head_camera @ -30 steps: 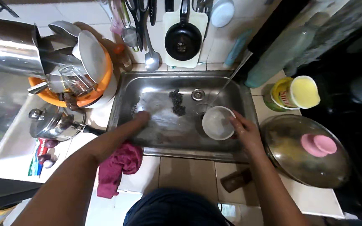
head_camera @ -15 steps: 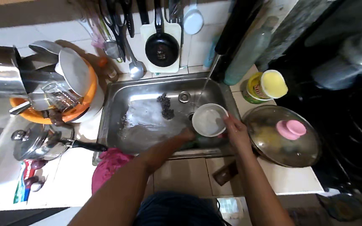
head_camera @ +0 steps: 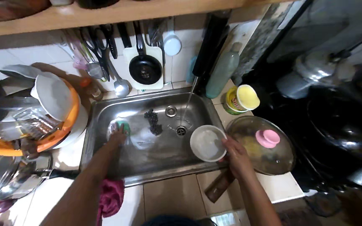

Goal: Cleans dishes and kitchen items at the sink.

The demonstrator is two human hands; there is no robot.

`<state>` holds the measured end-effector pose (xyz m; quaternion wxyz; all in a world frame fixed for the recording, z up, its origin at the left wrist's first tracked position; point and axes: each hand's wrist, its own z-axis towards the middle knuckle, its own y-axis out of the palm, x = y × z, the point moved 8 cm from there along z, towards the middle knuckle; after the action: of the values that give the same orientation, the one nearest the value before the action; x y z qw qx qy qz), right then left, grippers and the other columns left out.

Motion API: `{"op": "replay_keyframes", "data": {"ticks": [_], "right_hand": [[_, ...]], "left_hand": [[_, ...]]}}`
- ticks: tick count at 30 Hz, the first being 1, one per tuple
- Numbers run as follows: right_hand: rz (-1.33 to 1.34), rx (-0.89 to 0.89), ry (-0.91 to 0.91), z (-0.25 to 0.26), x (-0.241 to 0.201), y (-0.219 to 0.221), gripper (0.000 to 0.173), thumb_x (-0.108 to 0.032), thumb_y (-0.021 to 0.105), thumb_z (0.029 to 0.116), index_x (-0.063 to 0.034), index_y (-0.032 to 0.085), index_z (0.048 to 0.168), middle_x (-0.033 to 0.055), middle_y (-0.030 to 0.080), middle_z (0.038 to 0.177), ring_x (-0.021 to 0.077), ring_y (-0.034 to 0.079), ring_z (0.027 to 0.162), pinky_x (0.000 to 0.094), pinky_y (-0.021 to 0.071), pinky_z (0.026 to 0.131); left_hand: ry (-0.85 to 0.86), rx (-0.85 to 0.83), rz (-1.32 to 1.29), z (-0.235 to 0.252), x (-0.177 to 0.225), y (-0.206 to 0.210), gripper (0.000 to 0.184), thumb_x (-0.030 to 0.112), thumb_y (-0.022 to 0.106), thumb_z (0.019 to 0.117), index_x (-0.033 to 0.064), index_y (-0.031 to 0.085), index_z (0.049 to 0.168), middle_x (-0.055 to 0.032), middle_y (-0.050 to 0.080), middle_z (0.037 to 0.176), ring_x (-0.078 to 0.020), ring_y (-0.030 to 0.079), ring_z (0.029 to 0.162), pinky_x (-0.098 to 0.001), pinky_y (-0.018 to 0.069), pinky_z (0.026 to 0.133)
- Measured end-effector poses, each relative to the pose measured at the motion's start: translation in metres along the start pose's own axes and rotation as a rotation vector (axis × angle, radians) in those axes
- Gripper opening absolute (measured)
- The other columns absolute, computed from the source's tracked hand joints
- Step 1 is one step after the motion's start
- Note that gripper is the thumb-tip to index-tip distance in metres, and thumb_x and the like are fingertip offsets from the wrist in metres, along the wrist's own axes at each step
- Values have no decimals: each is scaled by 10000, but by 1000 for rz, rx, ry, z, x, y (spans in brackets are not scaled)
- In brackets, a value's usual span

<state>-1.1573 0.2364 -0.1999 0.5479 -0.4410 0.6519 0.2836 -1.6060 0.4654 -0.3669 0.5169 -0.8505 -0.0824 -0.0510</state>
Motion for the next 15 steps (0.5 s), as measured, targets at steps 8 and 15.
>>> {"op": "replay_keyframes", "data": {"ticks": [8,15], "right_hand": [[-13,-2,12,1,4,0,406,-168,460,1086,9,522,1446,69,707,1049,50,647,659,212,540,521],[9,34,47,4,5,1,394,-159,455,1089,3,528,1440,68,698,1047,46,634,649,207,530,518]], "left_hand": [[468,8,-97,18,162,33,605,179,444,1067,12,253,1616,-278,125,1685,-470,130,1559,-602,137,1259],[857,-291,92,-84,227,87,563,142,461,1056,43,335,1596,-252,201,1676,-471,183,1545,-609,218,1234]]}}
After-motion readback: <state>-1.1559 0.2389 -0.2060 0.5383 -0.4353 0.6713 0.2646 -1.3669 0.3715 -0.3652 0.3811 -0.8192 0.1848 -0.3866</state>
